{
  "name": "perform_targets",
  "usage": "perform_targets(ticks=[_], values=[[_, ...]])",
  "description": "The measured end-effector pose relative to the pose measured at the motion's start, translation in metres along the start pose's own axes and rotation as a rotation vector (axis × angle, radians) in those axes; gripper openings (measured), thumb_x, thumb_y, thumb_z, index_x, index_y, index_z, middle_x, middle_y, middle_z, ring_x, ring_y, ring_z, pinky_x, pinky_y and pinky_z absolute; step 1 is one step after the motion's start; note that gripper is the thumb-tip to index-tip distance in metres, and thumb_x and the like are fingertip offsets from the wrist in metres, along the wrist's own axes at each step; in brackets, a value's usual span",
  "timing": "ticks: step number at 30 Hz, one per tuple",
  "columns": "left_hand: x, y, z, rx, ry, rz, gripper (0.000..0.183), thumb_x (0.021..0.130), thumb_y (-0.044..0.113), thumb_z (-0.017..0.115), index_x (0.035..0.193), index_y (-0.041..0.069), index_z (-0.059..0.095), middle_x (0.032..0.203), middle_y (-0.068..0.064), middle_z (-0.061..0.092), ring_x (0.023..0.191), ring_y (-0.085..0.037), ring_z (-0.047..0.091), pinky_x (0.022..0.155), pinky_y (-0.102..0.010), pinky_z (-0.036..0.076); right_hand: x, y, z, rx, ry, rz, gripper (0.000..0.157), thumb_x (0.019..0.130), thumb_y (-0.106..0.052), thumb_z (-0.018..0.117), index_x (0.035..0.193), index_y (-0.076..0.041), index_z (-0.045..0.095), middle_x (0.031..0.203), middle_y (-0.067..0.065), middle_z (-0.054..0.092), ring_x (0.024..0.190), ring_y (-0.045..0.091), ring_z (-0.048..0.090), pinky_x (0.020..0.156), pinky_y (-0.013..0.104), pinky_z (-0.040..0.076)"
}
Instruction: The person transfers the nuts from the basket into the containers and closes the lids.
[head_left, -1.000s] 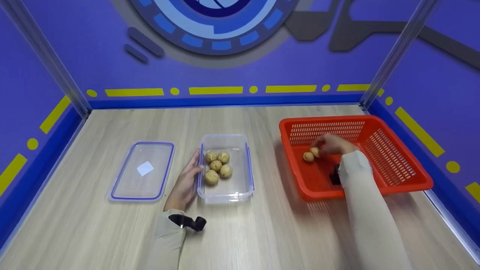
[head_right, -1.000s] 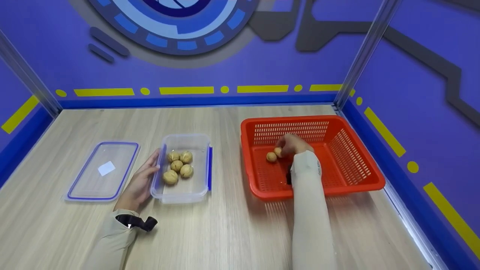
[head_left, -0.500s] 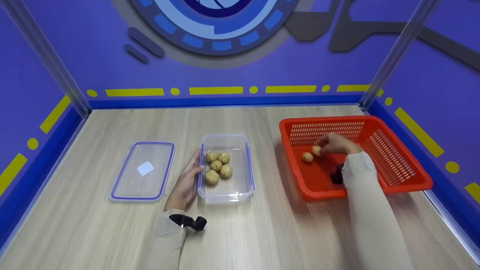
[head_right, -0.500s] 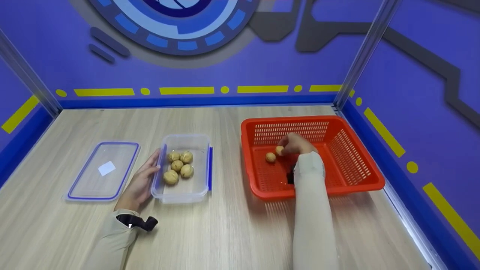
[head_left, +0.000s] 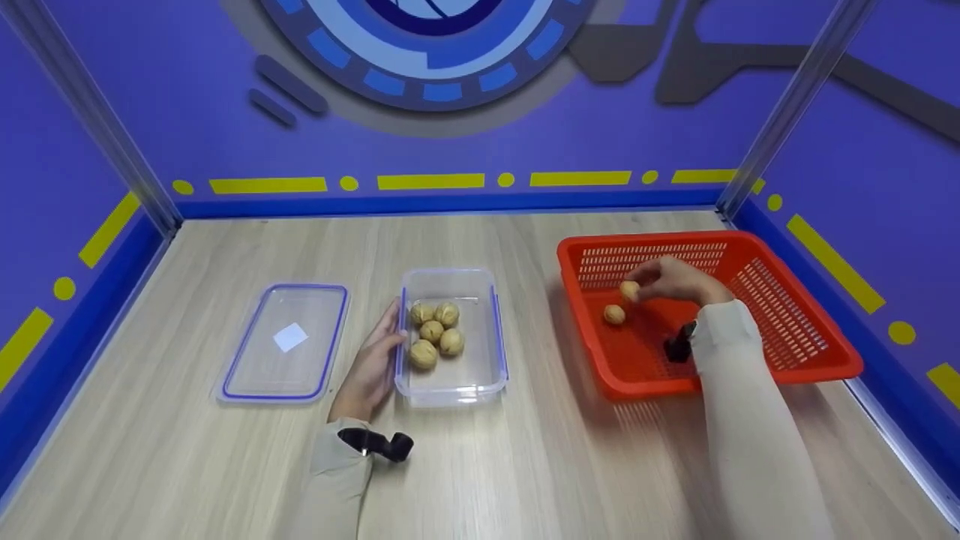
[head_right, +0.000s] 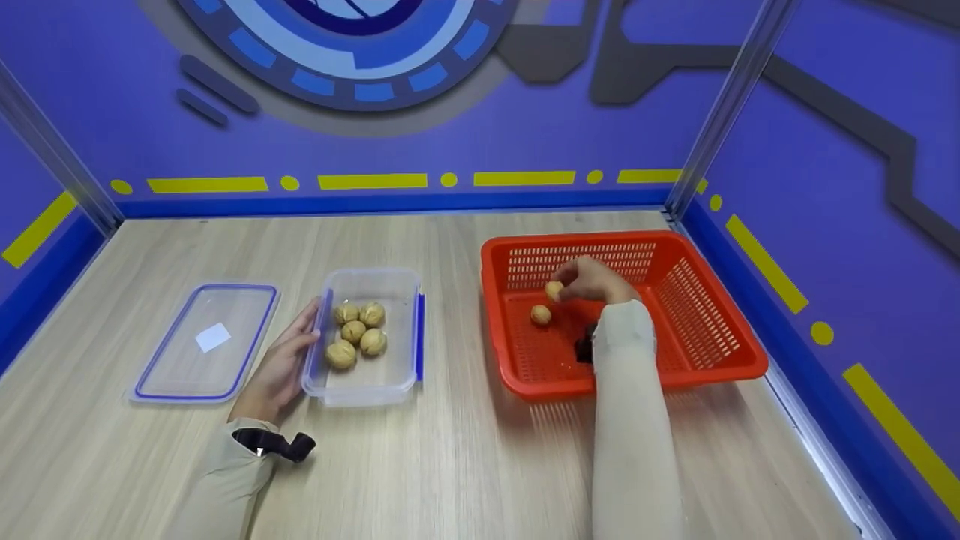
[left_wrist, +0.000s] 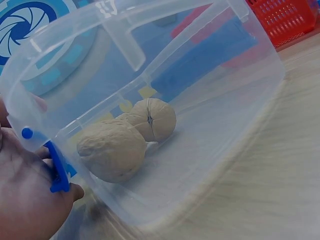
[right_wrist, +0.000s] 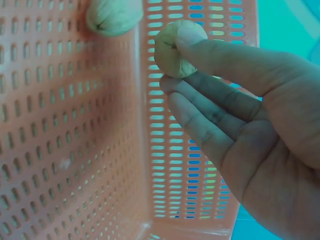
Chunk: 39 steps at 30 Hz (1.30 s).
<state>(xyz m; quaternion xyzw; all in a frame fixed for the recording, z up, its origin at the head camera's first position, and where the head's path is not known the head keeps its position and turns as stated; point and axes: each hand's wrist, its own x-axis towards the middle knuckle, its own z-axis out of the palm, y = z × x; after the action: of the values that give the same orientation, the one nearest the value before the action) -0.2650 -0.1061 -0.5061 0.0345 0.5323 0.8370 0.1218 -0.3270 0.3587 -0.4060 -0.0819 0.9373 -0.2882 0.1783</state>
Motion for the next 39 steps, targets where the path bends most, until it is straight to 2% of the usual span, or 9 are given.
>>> perform_targets(ticks=[15,22,30,39], values=[[0.0,-0.002,-0.001,0.036,-0.01,0.009,0.065,0.095,-0.003,0.031,0.155,0.009,0.006,0.163,-0.006,-0.005,0.15,-0.023,-0.008,0.123,-0.036,-0.005,0.0,-0.023,-0.008,0.036,0.02,-0.069,0.041,0.087,-0.017,0.07,0.125,-0.004,0.063,0.121,0.018,0.065,0.107,0.03,0.061,0.097,0.048,0.052],[0.0,-0.001,-0.001,0.029,-0.014,0.007,0.066,0.095,-0.003,0.031,0.155,0.01,0.005,0.163,-0.006,-0.006,0.15,-0.023,-0.008,0.123,-0.036,-0.005,0.0,-0.039,-0.011,0.001,0.026,-0.112,0.042,0.086,-0.018,0.071,0.125,-0.005,0.063,0.121,0.018,0.065,0.11,0.031,0.062,0.097,0.049,0.051],[0.0,0.0,-0.001,0.022,0.001,-0.003,0.066,0.095,-0.003,0.033,0.155,0.012,0.008,0.163,-0.003,-0.005,0.15,-0.022,-0.006,0.123,-0.036,-0.003,0.003,-0.057,-0.012,-0.007,0.027,-0.102,0.039,0.088,-0.016,0.069,0.126,-0.009,0.063,0.122,0.014,0.064,0.112,0.029,0.059,0.1,0.048,0.049],[-0.001,0.001,-0.001,0.038,0.007,-0.01,0.066,0.096,-0.002,0.033,0.155,0.012,0.008,0.163,-0.003,-0.004,0.15,-0.022,-0.007,0.123,-0.036,-0.003,0.009,-0.08,-0.007,-0.02,0.009,-0.204,0.037,0.086,-0.013,0.07,0.123,-0.01,0.066,0.117,0.011,0.068,0.108,0.026,0.063,0.097,0.045,0.052]])
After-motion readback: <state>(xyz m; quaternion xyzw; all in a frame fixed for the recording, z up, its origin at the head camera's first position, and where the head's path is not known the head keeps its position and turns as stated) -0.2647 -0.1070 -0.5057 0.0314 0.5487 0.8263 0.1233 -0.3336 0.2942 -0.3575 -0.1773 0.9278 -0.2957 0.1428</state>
